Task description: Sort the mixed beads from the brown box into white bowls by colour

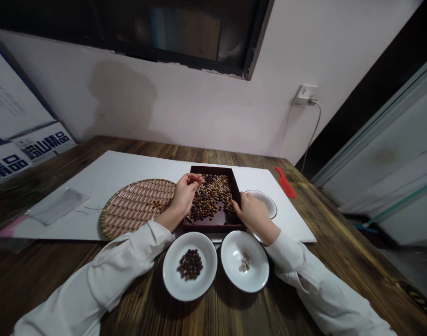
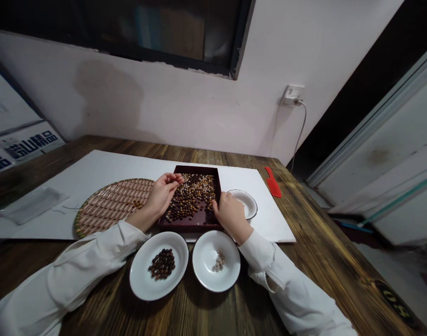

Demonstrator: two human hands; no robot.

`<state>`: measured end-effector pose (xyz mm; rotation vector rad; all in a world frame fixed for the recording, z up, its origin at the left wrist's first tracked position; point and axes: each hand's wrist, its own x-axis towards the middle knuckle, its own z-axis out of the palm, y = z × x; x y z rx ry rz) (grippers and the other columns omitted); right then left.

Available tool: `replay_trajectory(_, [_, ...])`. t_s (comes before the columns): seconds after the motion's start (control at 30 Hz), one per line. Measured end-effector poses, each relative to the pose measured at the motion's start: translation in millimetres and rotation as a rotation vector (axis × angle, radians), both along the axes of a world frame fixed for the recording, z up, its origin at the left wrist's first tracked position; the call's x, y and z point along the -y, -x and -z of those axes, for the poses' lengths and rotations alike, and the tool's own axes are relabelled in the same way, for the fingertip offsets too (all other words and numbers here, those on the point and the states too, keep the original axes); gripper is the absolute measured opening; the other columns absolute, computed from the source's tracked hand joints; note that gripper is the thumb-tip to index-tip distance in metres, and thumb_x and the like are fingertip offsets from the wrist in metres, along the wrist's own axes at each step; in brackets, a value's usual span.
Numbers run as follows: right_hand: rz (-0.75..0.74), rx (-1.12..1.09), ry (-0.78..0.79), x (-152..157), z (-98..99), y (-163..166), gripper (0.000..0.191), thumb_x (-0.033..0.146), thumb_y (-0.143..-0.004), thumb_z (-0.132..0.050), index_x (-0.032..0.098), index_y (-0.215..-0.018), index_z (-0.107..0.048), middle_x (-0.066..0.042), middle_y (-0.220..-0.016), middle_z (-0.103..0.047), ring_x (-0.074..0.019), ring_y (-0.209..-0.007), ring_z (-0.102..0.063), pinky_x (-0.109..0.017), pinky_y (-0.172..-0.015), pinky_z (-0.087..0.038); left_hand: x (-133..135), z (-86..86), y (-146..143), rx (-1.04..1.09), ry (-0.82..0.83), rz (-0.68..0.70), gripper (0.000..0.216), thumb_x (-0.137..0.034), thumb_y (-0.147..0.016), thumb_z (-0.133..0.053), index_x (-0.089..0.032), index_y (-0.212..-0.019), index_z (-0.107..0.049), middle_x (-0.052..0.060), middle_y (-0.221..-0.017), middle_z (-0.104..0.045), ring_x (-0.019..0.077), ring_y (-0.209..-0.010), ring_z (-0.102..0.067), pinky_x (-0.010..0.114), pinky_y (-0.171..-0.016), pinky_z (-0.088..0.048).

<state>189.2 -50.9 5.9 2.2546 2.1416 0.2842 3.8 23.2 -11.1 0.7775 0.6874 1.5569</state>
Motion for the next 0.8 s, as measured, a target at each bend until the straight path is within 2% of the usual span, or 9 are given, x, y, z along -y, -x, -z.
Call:
replay_trajectory(0.2, [0.004,-0.005,0.011,-0.4,0.1,0.0,0.036,0.045,-0.099,-0.036,0.014,-0.107,-0.054,-0.012,-0.102,-0.065,-0.0237,-0.087,-0.067,-0.028,-0.06,-0.042,-1.2,2.8,0.5,0.024,-0.02,0.01,0.018,0.001,-0.073,-0.056,-0.017,-0.078,-0.053,0.001,-0.083,-0.065,0.0092,-0.081,-0.066,0.032,-0.095,-0.049])
replay_trajectory(0.37, [0.0,-0.007,0.005,0.5,-0.2,-0.1,0.037,0.045,-0.099,-0.036,0.014,-0.107,-0.054,-0.011,-0.101,-0.065,-0.0237,-0.086,-0.068,-0.028,-0.06,-0.042,-1.6,4.6,1.9,0.078,-0.06,0.054,0.012,-0.007,-0.085,-0.054,-0.017,-0.088,-0.05,0.004,-0.083,-0.069,0.0121,-0.082,-0.069,0.033,-0.091,-0.053])
replay_trajectory(0.47, [0.002,-0.001,0.002,0.8,-0.4,-0.1,0.036,0.045,-0.099,-0.036,0.014,-0.107,-0.054,-0.011,-0.101,-0.065,-0.0236,-0.085,-0.068,-0.029,-0.06,-0.042,-0.1,2.4,2.6,0.063,-0.036,0.076,0.009,-0.014,-0.088,-0.055,-0.018,-0.091,-0.048,0.004,-0.08,-0.069,0.0122,-0.076,-0.069,0.03,-0.08,-0.056])
replay_trajectory(0.57, [0.009,0.006,0.014,0.7,-0.8,0.4,0.037,0.045,-0.099,-0.036,0.014,-0.107,-0.053,-0.012,-0.102,-0.065,-0.0232,-0.086,-0.068,-0.028,-0.061,-0.042,3.1,-2.0,3.1,0.017,0.006,0.087,0.01,-0.021,-0.089,-0.058,-0.018,-0.091,-0.049,0.0,-0.071,-0.065,0.0101,-0.06,-0.064,0.023,-0.06,-0.054])
replay_trajectory(0.67, [0.01,0.01,0.019,0.4,-1.3,0.9,0.037,0.045,-0.099,-0.035,0.014,-0.107,-0.053,-0.013,-0.102,-0.064,-0.0232,-0.087,-0.068,-0.028,-0.061,-0.042,6.4,-6.0,3.4,-0.013,0.03,0.089,0.013,-0.027,-0.089,-0.059,-0.018,-0.09,-0.05,-0.003,-0.063,-0.058,0.0072,-0.046,-0.054,0.015,-0.04,-0.038])
replay_trajectory(0.73, [0.01,0.002,0.021,0.4,-1.7,1.1,0.037,0.045,-0.099,-0.035,0.014,-0.107,-0.053,-0.013,-0.102,-0.064,-0.0233,-0.087,-0.068,-0.028,-0.061,-0.042,7.9,-7.6,3.4,-0.018,0.033,0.098,0.014,-0.029,-0.09,-0.058,-0.018,-0.087,-0.051,-0.004,-0.061,-0.056,0.005,-0.041,-0.047,0.014,-0.035,-0.029])
replay_trajectory(0.8, [0.011,-0.01,0.023,0.4,-2.1,1.1,0.037,0.045,-0.099,-0.036,0.014,-0.108,-0.053,-0.013,-0.103,-0.064,-0.023,-0.087,-0.067,-0.028,-0.061,-0.042,8.9,-8.4,3.3,-0.015,0.021,0.115,0.016,-0.031,-0.09,-0.058,-0.017,-0.084,-0.052,-0.005,-0.06,-0.054,0.0032,-0.038,-0.042,0.014,-0.036,-0.026])
